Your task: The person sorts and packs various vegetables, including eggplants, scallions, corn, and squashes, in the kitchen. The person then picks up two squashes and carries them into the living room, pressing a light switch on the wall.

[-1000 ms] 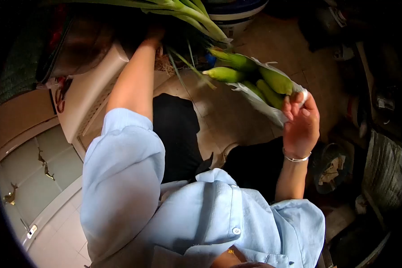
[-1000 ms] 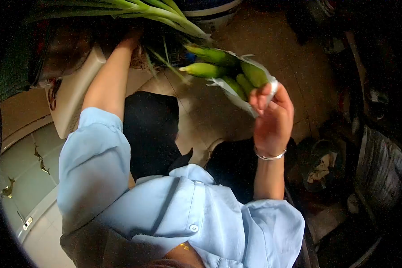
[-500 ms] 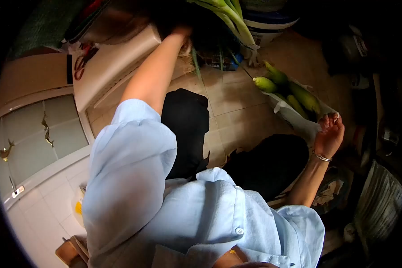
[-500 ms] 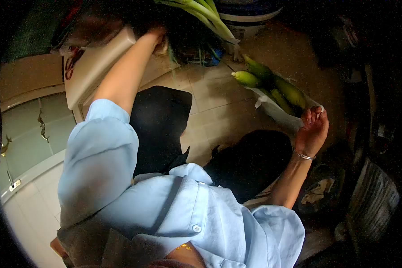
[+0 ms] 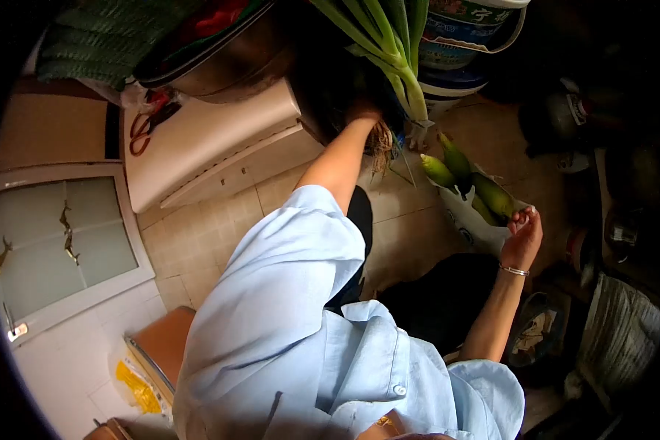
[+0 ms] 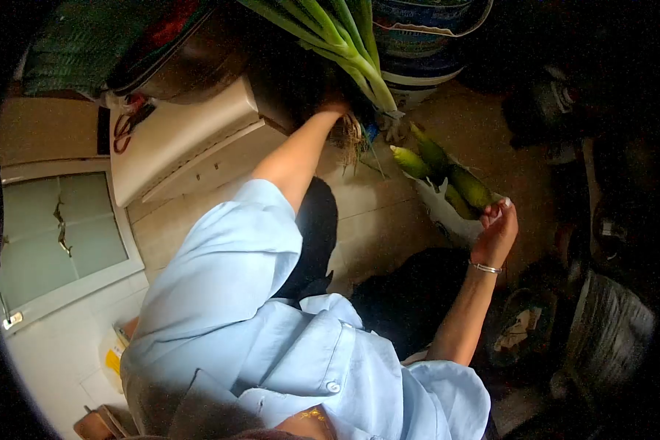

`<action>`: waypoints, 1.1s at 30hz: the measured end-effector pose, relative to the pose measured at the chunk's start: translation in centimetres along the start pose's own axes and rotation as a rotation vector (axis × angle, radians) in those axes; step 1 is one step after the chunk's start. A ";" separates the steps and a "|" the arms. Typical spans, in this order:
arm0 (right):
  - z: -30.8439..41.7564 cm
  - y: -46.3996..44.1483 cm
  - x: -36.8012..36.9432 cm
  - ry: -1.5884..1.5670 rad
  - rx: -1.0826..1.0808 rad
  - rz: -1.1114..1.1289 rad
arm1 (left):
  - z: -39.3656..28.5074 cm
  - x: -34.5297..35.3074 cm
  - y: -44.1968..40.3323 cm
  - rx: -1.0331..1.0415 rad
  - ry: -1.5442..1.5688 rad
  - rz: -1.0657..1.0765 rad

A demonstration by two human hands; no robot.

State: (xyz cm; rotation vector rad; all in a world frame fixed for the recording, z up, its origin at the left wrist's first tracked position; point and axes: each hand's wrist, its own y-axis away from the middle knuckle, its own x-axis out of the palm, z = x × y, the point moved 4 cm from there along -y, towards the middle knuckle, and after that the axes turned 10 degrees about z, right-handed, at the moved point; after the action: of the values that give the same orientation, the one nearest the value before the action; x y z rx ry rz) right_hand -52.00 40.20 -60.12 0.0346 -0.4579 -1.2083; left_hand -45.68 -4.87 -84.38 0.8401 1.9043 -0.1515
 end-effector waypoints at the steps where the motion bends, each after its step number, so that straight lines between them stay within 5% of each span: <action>1: -0.1 0.0 0.5 -0.004 0.007 0.001 | 2.1 0.9 -0.8 -0.094 -0.005 0.002; 4: -0.5 -0.6 1.6 0.018 -0.015 0.001 | 4.2 -3.4 1.2 -0.084 -0.027 -0.122; 8: -0.6 -0.4 1.9 0.046 -0.019 -0.004 | 0.4 -11.3 6.3 0.074 0.501 -0.409; 11: -0.9 0.9 2.1 0.103 -0.014 -0.082 | 3.3 -4.3 1.9 0.124 0.030 -0.485; 14: -1.6 0.9 0.2 0.058 0.019 -0.091 | 2.4 -4.1 2.5 -0.027 0.322 -0.340; 18: -1.5 1.0 0.9 0.040 0.015 -0.063 | -3.6 -8.5 6.9 -0.090 0.148 -0.083; 27: -2.1 0.2 1.7 0.003 0.008 0.022 | -5.7 -10.0 6.5 0.280 0.388 -0.500; 33: -1.8 0.4 1.7 -0.005 0.012 -0.030 | -0.1 -8.8 5.6 0.370 0.240 -0.429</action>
State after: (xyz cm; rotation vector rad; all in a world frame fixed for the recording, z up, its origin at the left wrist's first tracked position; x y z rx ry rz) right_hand -50.49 38.42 -61.12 0.0486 -0.4700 -1.2355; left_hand -40.09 -4.91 -75.57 0.6973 2.3065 -0.7098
